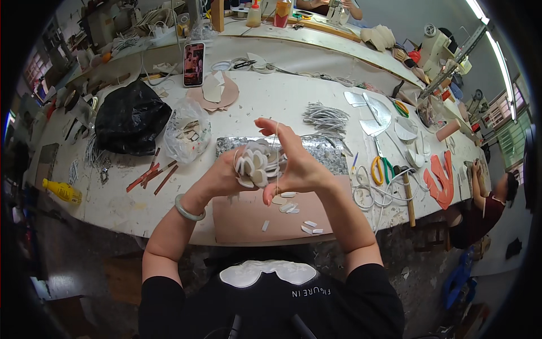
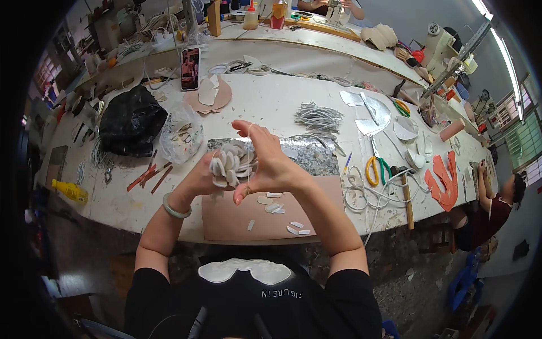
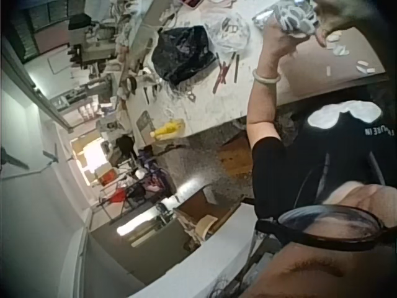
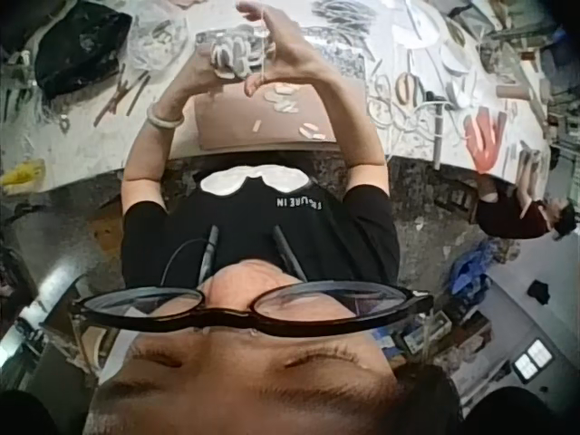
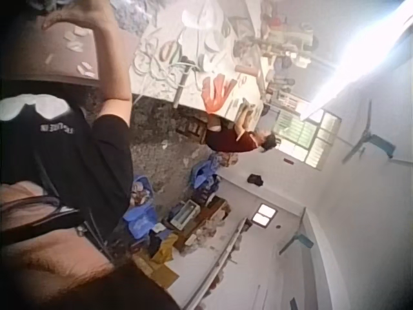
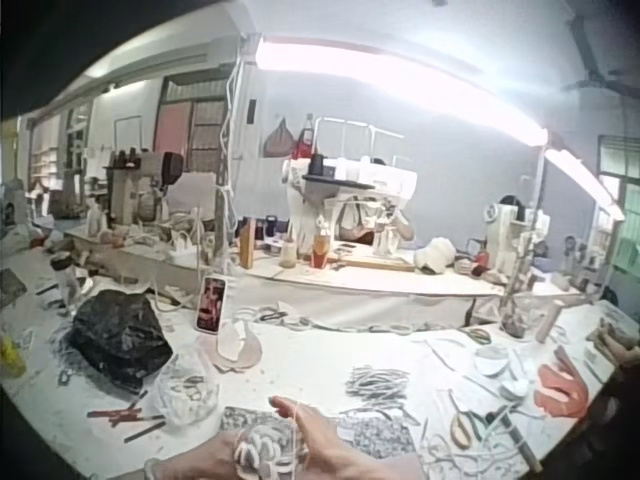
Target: The person assembles small white decorative pieces by hand, repeatedly picking up individual items and attaching them to a central core. They also use a small tool to mark or adjust the pieces and handle a bundle of silver ribbons. The workspace is cluttered with craft supplies, and a smartphone plays a video in the background.
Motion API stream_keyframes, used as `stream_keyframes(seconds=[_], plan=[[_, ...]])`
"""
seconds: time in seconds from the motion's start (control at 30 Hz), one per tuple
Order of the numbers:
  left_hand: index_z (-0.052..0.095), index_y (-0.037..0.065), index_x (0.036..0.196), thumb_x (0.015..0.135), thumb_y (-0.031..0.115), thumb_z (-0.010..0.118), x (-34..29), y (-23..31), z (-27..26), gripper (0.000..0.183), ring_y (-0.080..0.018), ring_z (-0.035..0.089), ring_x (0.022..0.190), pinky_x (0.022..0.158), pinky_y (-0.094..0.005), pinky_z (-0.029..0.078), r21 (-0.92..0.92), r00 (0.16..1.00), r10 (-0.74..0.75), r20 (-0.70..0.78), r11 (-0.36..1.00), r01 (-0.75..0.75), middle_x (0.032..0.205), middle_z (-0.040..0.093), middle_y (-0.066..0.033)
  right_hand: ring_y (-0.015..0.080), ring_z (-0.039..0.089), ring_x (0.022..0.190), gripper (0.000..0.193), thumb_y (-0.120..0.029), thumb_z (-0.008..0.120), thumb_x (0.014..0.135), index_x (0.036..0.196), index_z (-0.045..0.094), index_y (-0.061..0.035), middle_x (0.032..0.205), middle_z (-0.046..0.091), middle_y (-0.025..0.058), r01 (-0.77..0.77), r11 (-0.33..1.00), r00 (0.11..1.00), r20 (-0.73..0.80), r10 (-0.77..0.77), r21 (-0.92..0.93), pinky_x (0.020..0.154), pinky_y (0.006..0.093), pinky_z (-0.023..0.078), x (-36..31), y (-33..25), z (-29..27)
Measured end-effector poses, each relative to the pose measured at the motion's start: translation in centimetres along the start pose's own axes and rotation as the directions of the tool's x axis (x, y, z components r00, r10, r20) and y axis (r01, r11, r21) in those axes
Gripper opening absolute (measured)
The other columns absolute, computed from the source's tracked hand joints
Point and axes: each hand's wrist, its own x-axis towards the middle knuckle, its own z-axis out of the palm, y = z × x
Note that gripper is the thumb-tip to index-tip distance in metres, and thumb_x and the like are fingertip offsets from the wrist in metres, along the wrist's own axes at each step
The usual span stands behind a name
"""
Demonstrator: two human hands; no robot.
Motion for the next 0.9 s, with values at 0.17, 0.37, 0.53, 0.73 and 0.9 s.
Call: stream_keyframes(seconds=[0.17,0.37,0.53,0.73,0.9], plan=[[0.059,0.004,0.112,0.066,0.014,0.080,-0.5,1.7,-1.1,0.052,-0.0203,0.062,0.092,0.085,-0.0332,0.049,0.088,0.998,0.012,-0.060,0.996,-0.007,0.107,0.061,-0.0075,0.0300,0.040,0.126,0.133,-0.062,0.086,0.035,0.139,0.030,0.0003,0.135,0.042,0.0167,0.071,0.996,0.988,0.138,-0.063,-0.060,0.101,0.0431,0.035,1.0,-1.1,-1.4],[0.061,0.004,0.111,0.065,0.013,0.082,-0.6,0.6,-1.0,0.052,-0.0150,0.063,0.085,0.080,-0.0316,0.051,-0.186,0.971,-0.224,0.083,0.954,0.236,0.101,0.067,-0.0046,0.0306,0.043,0.124,0.132,-0.061,0.086,0.036,0.139,0.030,0.0006,0.132,0.045,0.0162,0.171,0.983,0.954,0.261,-0.147,-0.071,0.103,0.0443,0.028,1.7,-3.0,-1.8],[0.060,0.003,0.108,0.067,0.024,0.078,0.3,-1.0,-1.3,0.050,-0.0292,0.063,0.083,0.075,-0.0337,0.051,0.487,0.997,0.070,0.029,0.870,-0.075,0.093,0.066,-0.0114,0.0262,0.051,0.112,0.100,-0.050,0.086,0.046,0.123,0.046,-0.0001,0.113,0.054,0.0117,0.174,0.912,0.979,0.168,-0.119,-0.371,0.103,0.0538,0.026,2.6,-4.1,2.0],[0.057,0.000,0.118,0.076,0.013,0.071,1.2,0.9,-1.8,0.046,-0.0169,0.060,0.084,0.074,-0.0299,0.050,-0.252,0.928,-0.368,0.053,0.895,0.369,0.092,0.064,-0.0070,0.0185,0.058,0.103,0.034,-0.026,0.076,0.067,0.091,0.063,-0.0055,0.099,0.063,0.0039,0.322,0.728,0.934,0.075,-0.350,-0.605,0.104,0.0545,0.026,0.6,-3.7,4.8],[0.056,-0.004,0.114,0.074,0.000,0.070,0.2,-0.1,-1.9,0.043,-0.0168,0.061,0.094,0.082,-0.0298,0.050,-0.623,0.828,-0.511,0.231,0.576,0.530,0.102,0.062,-0.0095,0.0185,0.062,0.088,0.011,-0.013,0.070,0.081,0.089,0.066,-0.0065,0.086,0.066,0.0063,0.057,0.997,0.997,-0.061,-0.054,0.055,0.091,0.0367,0.042,-3.0,-1.0,4.4]])
